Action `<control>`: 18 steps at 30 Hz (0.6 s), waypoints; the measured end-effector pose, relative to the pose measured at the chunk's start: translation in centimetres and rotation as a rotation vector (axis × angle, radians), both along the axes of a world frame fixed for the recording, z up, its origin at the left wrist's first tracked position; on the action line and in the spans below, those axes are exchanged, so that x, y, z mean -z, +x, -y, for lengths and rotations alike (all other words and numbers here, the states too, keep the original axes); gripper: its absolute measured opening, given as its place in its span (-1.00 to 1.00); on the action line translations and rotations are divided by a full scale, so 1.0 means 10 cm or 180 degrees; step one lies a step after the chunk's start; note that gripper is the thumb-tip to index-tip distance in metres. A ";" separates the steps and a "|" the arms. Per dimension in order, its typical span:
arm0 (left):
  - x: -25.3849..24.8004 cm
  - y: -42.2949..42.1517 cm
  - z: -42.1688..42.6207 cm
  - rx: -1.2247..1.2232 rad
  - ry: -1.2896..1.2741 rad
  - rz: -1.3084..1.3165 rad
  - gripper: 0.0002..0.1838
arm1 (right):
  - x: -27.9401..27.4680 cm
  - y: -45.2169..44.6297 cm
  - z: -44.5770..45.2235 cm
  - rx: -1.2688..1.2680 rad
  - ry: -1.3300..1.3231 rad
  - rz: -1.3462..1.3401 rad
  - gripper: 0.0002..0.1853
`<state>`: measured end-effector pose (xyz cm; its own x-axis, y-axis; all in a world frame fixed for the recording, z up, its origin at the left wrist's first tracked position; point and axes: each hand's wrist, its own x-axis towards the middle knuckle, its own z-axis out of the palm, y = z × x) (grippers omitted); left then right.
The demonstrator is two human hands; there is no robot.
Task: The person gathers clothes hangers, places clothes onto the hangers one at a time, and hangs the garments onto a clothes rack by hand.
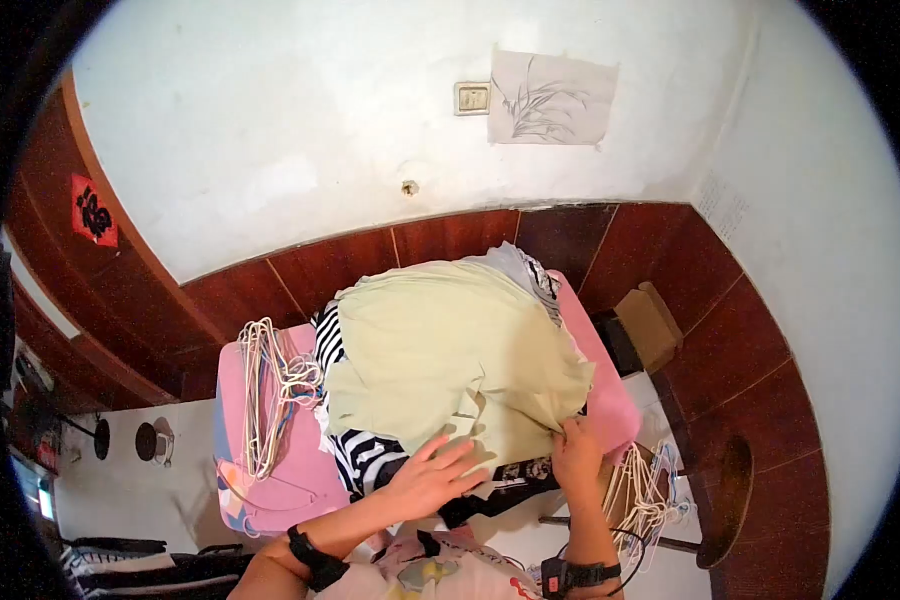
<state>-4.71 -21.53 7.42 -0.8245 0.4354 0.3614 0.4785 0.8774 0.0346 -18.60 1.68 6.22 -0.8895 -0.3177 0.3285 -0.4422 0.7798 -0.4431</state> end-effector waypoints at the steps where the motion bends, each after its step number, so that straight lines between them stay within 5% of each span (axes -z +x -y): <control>1: 0.01 -0.03 -0.04 -0.0310 -0.0350 -0.0004 -0.56 | -0.05 -0.01 0.00 -0.0061 -0.0346 0.0035 -0.80; 6: -0.02 0.12 0.04 -0.0982 -0.0419 0.0038 -0.68 | -0.25 -0.03 0.13 -0.0594 -0.2028 0.0348 -0.89; 13: -0.84 1.21 0.09 -0.1108 0.0746 0.0379 -0.76 | -0.78 0.62 0.69 -0.2533 -0.5166 0.2694 -0.84; 18: -1.24 2.49 -0.08 -0.1383 0.1611 0.0177 -0.80 | -1.05 1.54 1.28 -0.4186 -0.4552 0.4031 -0.77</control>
